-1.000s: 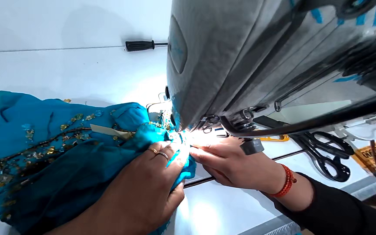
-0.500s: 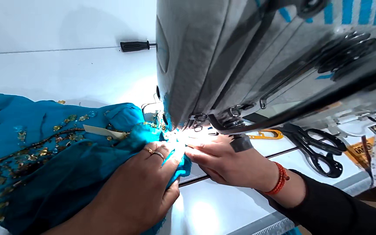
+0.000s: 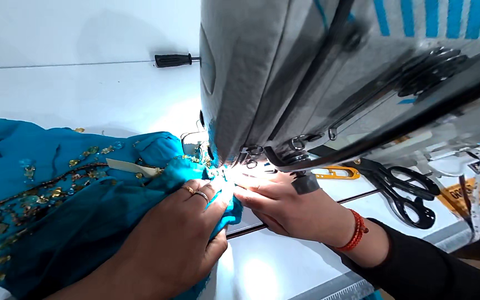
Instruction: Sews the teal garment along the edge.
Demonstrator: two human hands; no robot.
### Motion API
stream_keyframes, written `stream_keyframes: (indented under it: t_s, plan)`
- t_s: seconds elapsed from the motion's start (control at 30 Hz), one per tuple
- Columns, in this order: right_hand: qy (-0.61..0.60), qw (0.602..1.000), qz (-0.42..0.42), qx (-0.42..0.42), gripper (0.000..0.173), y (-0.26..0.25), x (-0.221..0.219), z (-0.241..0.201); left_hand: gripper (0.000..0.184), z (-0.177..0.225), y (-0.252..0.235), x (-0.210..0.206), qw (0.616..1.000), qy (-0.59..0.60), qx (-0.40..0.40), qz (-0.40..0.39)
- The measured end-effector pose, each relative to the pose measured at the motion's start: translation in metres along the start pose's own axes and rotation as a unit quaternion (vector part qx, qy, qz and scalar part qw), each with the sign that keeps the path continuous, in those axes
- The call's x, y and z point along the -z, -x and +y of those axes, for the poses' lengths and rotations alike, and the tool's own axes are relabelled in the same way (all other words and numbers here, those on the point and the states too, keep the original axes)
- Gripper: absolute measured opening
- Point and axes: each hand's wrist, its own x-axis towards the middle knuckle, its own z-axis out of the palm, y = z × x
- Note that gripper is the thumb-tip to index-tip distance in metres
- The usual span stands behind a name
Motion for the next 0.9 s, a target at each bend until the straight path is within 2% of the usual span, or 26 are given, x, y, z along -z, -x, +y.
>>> stream_keyframes:
  t_s: [0.9]
  plan:
    - [0.019,0.999,-0.014,-0.028,0.032,-0.0008,-0.0010,-0.0003,0.048,-0.0030,-0.0039,-0.0018,1.000,0.002,0.014,-0.002]
